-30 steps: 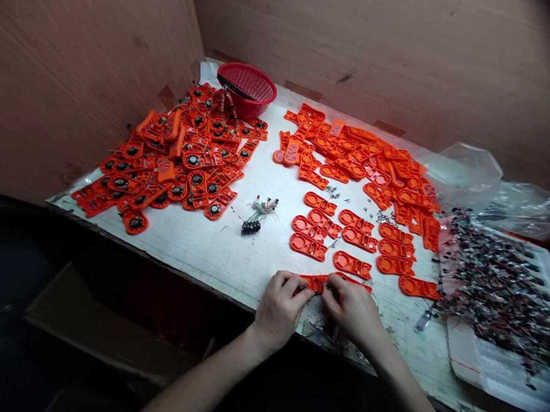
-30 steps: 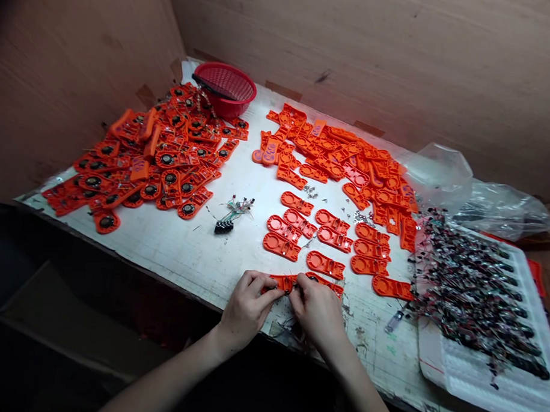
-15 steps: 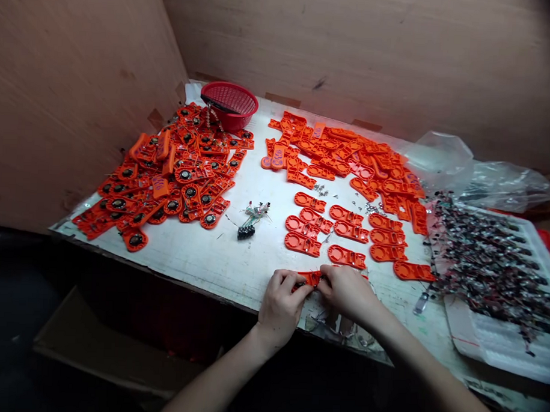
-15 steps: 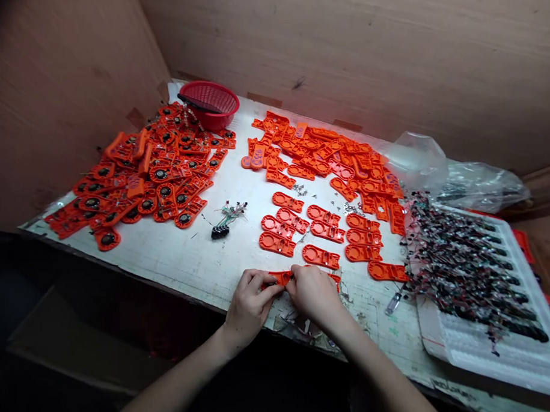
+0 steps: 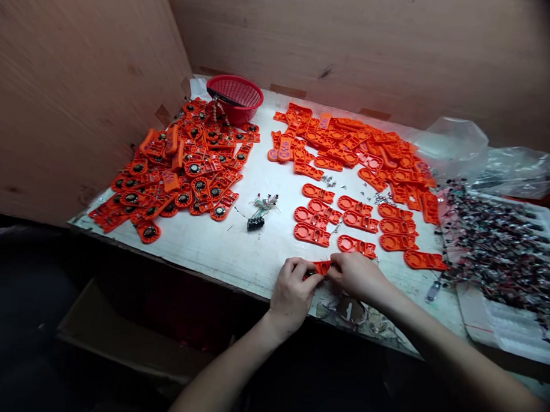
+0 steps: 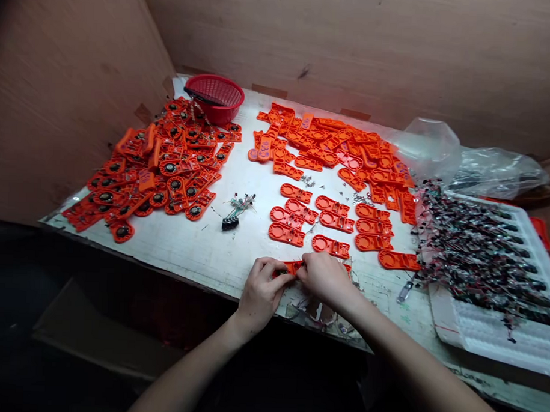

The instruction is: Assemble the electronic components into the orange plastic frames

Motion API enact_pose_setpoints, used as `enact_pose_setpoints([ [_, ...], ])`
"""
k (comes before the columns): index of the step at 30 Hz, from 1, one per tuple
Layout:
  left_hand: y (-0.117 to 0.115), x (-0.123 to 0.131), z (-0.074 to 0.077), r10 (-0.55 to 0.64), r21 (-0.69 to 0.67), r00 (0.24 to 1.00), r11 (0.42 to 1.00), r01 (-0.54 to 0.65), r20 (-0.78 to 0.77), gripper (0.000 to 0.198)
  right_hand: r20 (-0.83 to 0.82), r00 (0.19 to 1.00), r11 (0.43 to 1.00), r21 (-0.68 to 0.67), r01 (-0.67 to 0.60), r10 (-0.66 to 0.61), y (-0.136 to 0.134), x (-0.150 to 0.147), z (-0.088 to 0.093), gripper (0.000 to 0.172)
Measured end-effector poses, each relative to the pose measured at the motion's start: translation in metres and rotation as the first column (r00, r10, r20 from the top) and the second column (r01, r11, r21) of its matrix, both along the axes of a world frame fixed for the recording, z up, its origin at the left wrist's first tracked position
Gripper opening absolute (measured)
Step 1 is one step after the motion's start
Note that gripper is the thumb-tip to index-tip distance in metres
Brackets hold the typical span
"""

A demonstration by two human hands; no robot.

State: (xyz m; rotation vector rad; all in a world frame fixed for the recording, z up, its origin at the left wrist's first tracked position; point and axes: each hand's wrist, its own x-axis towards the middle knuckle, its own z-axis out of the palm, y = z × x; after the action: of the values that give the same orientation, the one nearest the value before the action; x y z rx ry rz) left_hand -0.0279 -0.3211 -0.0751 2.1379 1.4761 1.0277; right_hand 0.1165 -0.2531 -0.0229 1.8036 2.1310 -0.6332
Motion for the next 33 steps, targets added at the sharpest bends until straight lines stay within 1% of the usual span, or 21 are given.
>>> enact_pose_setpoints([
  [4, 0.0, 0.0, -0.001, -0.009, 0.005, 1.0, 1.0, 0.009, -0.013, 0.02, -0.026, 0.998, 0.997, 0.062, 0.051, -0.05, -0.008, 0.004, -0.005, 0.016],
  [7, -0.001, 0.0, -0.001, 0.002, 0.007, 1.0, 1.0, -0.002, -0.007, 0.021, -0.158, 0.986, 0.996, 0.064, 0.069, -0.058, -0.013, 0.012, -0.01, 0.016],
  [10, -0.002, 0.001, -0.002, 0.011, 0.003, 1.0, 1.0, -0.011, 0.002, 0.022, -0.285, 0.956, 0.993, 0.071, 0.094, -0.07, -0.016, 0.019, -0.017, 0.018],
  [15, -0.002, 0.002, -0.002, 0.023, 0.016, 1.0, 1.0, -0.023, -0.009, 0.019, -0.356, 0.933, 0.996, 0.052, 0.076, -0.053, -0.015, 0.025, -0.021, 0.016],
  [17, -0.002, 0.002, -0.002, 0.026, 0.02, 1.0, 0.999, -0.025, -0.015, 0.018, -0.339, 0.939, 0.997, 0.037, 0.068, -0.051, -0.013, 0.024, -0.019, 0.017],
  [20, -0.003, 0.002, -0.003, 0.026, 0.006, 0.999, 1.0, -0.025, -0.02, 0.017, -0.252, 0.966, 0.997, 0.035, 0.07, -0.059, -0.011, 0.018, -0.016, 0.02],
  [23, -0.002, 0.002, -0.004, 0.022, -0.003, 1.0, 1.0, -0.022, -0.017, 0.016, -0.137, 0.988, 0.995, 0.07, 0.077, -0.067, -0.014, 0.006, -0.015, 0.02],
  [25, -0.002, 0.001, -0.004, 0.006, -0.002, 1.0, 1.0, -0.006, -0.008, 0.017, -0.045, 0.994, 0.989, 0.112, 0.1, -0.095, -0.019, -0.001, -0.015, 0.018],
  [27, -0.002, 0.0, -0.003, -0.006, 0.001, 1.0, 1.0, 0.006, 0.005, 0.017, 0.008, 0.991, 0.983, 0.134, 0.129, -0.131, -0.025, 0.0, -0.015, 0.016],
  [28, -0.002, -0.001, -0.002, -0.01, 0.002, 1.0, 1.0, 0.01, 0.012, 0.018, -0.02, 0.991, 0.984, 0.112, 0.137, -0.135, -0.028, 0.004, -0.014, 0.016],
  [29, -0.002, -0.001, -0.001, -0.014, 0.001, 1.0, 1.0, 0.014, 0.021, 0.018, -0.093, 0.987, 0.989, 0.063, 0.135, -0.129, -0.031, 0.011, -0.012, 0.016],
  [30, -0.002, -0.002, 0.0, -0.018, -0.001, 0.999, 1.0, 0.018, 0.033, 0.019, -0.2, 0.972, 0.992, 0.007, 0.127, -0.124, -0.033, 0.021, -0.01, 0.016],
  [31, -0.002, -0.003, 0.001, -0.023, -0.005, 0.999, 1.0, 0.023, 0.049, 0.02, -0.314, 0.941, 0.992, -0.035, 0.118, -0.123, -0.035, 0.032, -0.008, 0.017],
  [32, -0.001, -0.003, 0.002, -0.029, -0.01, 0.997, 1.0, 0.029, 0.069, 0.02, -0.406, 0.904, 0.992, -0.048, 0.12, -0.129, -0.037, 0.044, -0.006, 0.018],
  [33, -0.001, -0.004, 0.002, -0.033, -0.018, 0.996, 0.999, 0.035, 0.088, 0.02, -0.464, 0.875, 0.99, -0.029, 0.141, -0.139, -0.039, 0.056, -0.004, 0.019],
])
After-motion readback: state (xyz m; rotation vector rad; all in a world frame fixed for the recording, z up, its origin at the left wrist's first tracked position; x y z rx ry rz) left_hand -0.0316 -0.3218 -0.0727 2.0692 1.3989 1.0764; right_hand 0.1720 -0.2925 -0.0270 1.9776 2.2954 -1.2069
